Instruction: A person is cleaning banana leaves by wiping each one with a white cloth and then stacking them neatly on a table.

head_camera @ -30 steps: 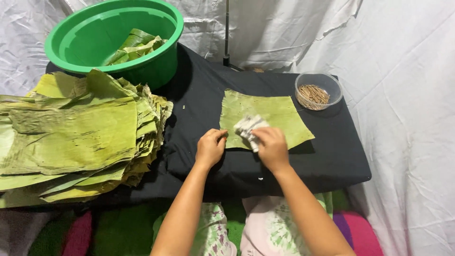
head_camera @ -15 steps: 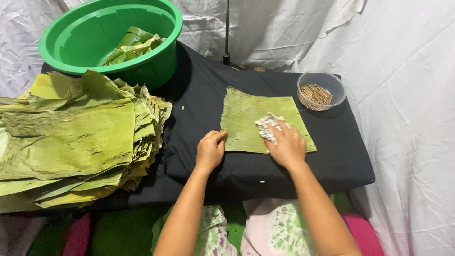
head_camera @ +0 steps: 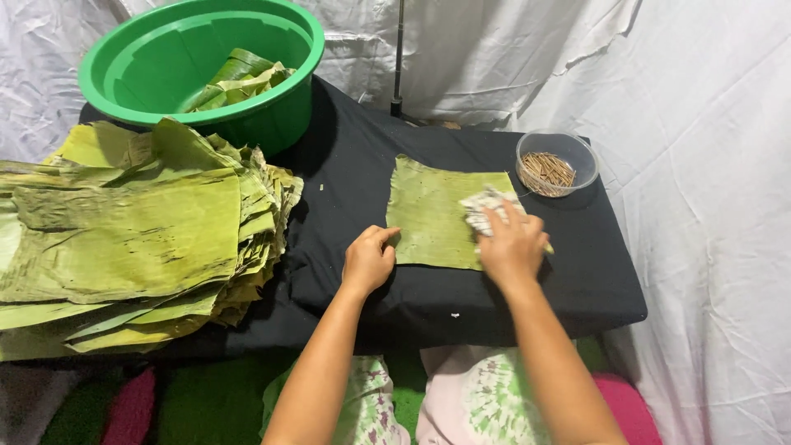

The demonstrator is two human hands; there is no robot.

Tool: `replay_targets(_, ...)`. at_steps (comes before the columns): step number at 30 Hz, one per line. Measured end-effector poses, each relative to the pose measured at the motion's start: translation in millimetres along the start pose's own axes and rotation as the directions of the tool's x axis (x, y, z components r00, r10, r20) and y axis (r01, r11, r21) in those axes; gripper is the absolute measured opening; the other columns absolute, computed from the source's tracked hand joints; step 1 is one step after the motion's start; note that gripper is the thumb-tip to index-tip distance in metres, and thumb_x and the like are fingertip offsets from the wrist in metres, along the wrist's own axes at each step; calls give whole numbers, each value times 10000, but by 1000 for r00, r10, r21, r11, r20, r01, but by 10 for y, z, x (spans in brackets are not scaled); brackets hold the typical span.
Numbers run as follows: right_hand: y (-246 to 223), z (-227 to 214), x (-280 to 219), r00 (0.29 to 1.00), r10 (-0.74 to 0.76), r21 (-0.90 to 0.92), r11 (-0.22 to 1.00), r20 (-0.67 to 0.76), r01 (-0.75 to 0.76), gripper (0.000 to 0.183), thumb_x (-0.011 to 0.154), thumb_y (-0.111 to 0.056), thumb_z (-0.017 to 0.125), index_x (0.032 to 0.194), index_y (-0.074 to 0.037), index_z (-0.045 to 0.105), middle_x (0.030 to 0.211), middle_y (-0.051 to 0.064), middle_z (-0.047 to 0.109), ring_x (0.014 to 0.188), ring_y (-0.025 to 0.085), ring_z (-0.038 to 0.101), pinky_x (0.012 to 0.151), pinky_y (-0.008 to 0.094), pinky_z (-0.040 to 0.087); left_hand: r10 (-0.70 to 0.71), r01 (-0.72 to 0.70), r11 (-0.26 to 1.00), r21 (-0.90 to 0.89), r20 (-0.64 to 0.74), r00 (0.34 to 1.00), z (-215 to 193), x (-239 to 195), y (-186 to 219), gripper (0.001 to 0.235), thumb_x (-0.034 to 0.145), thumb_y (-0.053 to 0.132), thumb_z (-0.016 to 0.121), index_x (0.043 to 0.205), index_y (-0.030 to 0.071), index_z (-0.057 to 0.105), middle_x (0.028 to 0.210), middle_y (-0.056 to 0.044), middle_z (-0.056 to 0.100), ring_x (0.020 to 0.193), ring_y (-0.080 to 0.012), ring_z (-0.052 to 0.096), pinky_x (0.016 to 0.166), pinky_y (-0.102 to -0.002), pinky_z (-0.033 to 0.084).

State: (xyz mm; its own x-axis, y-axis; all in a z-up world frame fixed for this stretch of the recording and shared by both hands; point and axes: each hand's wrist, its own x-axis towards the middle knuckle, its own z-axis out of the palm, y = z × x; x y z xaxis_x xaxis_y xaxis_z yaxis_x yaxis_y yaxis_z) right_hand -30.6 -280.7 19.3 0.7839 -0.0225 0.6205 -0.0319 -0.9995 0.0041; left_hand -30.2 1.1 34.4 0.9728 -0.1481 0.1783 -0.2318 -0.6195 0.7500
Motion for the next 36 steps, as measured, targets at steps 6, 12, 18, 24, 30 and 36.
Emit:
replay_targets(6, -798, 6, -54, 912, -159, 265, 963, 378, 58, 492, 872, -447, 684, 1352, -340, 647, 1513, 2, 537, 1300, 409, 484, 953, 608, 483, -11, 9, 999, 40, 29, 1000, -41, -14, 58, 404, 881, 99, 586, 1257, 130, 729, 1108, -90, 719, 1078, -337, 689, 937, -471, 566)
replay_targets(12, -563, 165, 59, 875, -74, 235, 971, 478, -46, 532, 899, -529, 670, 1408, -386, 607, 1571, -13, 477, 1365, 379, 451, 996, 602, 450, -41, 41, 999, 7, 51, 998, -102, -36, 127, 447, 889, 57, 553, 1303, 113, 712, 1126, -88, 718, 1101, -330, 684, 955, -448, 560)
replay_targets(18, 41, 205, 104, 847, 111, 69, 983, 520, -171, 512, 907, -510, 650, 1408, -417, 602, 1599, -64, 451, 1403, 362, 409, 1047, 621, 404, -59, 60, 998, -36, 32, 998, -75, -30, 106, 441, 897, 47, 553, 1303, 110, 712, 1126, -93, 721, 1111, -338, 677, 960, -452, 557)
replay_targets(24, 440, 251, 78, 830, 201, 8, 971, 521, -240, 484, 893, -469, 619, 1375, -432, 637, 1578, -105, 452, 1312, 317, 440, 972, 501, 433, -42, 40, 997, -68, -37, 998, -5, -17, 17, 403, 878, 64, 556, 1208, 145, 773, 1031, -68, 748, 1021, -320, 707, 905, -418, 577)
replay_targets(30, 175, 125, 180, 931, 199, -51, 980, 307, -193, 375, 878, -392, 636, 1220, -293, 754, 1382, -9, 615, 1167, 332, 501, 876, 499, 439, -61, 49, 993, -108, -110, 992, -29, -39, 91, 316, 878, 198, 690, 1177, 143, 775, 1019, -62, 756, 1014, -300, 715, 870, -399, 589)
replay_targets(36, -464, 381, 241, 959, -117, 243, 969, 259, 53, 387, 818, -307, 720, 1198, -246, 755, 1396, 41, 610, 1180, 413, 515, 872, 619, 515, -41, 40, 999, -26, -43, 998, -27, -4, 57, 415, 894, 138, 656, 1305, 147, 715, 1165, -86, 742, 1104, -337, 689, 923, -449, 573)
